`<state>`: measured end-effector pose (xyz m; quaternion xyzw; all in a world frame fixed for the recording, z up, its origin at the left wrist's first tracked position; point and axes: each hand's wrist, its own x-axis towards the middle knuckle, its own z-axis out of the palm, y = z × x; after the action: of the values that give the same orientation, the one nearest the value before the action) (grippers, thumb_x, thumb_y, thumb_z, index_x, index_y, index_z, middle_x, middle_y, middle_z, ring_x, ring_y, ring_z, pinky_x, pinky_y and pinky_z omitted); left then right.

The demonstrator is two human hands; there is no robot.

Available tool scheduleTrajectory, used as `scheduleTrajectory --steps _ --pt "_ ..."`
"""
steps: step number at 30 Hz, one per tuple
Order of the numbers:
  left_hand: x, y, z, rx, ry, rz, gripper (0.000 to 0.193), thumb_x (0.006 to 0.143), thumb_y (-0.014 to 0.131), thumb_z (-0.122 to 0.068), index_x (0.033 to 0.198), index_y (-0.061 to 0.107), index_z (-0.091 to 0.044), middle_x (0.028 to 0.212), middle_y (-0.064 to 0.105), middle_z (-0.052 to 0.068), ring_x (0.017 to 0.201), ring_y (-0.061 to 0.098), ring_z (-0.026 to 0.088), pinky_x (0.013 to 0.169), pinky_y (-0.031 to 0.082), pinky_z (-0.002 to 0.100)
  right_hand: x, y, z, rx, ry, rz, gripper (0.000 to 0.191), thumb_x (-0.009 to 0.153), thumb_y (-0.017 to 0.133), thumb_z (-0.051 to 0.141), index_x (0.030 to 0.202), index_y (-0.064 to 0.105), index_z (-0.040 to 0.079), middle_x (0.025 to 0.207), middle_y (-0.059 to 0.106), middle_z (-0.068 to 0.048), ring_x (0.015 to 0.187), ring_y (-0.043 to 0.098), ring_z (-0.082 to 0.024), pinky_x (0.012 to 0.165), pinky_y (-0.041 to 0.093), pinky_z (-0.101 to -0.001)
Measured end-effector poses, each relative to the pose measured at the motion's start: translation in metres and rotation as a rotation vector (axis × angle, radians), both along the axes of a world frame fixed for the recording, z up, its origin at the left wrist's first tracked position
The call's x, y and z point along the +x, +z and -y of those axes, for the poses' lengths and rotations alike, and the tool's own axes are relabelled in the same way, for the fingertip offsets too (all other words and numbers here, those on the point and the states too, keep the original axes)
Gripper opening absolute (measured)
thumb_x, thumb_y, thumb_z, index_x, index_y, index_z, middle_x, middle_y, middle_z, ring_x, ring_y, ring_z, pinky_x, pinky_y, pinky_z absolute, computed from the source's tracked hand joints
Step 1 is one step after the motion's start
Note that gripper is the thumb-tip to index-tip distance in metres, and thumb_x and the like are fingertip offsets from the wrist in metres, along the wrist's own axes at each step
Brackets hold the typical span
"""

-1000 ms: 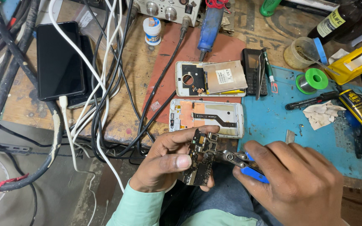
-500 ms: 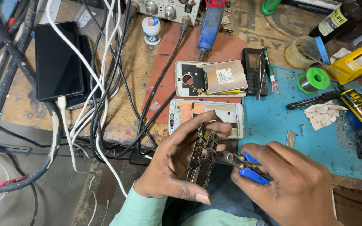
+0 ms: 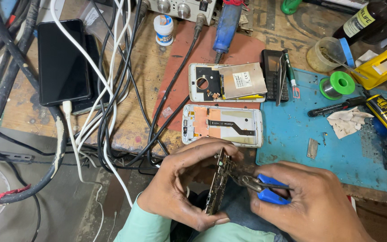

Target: The person holds a disassembled phone motherboard in one hand and uses blue-handled pliers to pry and work on components on the board. Disassembled phone bodies, a soldering iron, flux, and other repair tools lie on the cluttered workbench around them.

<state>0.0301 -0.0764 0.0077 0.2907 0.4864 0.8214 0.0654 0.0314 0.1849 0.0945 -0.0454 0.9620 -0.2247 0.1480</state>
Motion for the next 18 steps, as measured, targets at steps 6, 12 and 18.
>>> scheduleTrajectory --steps 6,12,18 --pt "-0.008 0.005 0.013 -0.166 0.303 -0.146 0.081 0.072 0.088 -0.003 0.146 0.055 -0.002 0.138 0.061 0.011 0.129 0.061 0.024 0.119 0.051 0.037 0.0 0.008 -0.041 -0.261 -0.011 0.164 0.035 0.075 0.088 0.024 0.104 0.081 0.007 0.082 0.071 -0.005 0.07 0.065 -0.015 0.066 0.057 -0.0323" --pt "-0.002 0.006 0.001 0.203 0.112 0.098 0.099 0.073 0.093 -0.009 0.158 0.043 0.002 0.148 0.058 0.018 0.139 0.058 0.032 0.123 0.046 0.042 0.01 0.023 -0.083 -0.12 -0.23 0.002 0.034 0.075 0.088 0.017 0.105 0.077 0.007 0.081 0.069 -0.008 0.069 0.067 -0.015 0.065 0.056 -0.0343" --pt "-0.001 0.008 -0.019 0.425 -0.036 0.391 0.124 0.069 0.097 -0.035 0.164 0.026 0.002 0.134 0.061 0.03 0.122 0.064 0.034 0.112 0.049 0.044 0.019 0.003 -0.015 -0.213 -0.048 -0.31 0.038 0.068 0.09 0.018 0.102 0.078 0.005 0.087 0.074 -0.001 0.073 0.072 -0.006 0.067 0.059 -0.0248"
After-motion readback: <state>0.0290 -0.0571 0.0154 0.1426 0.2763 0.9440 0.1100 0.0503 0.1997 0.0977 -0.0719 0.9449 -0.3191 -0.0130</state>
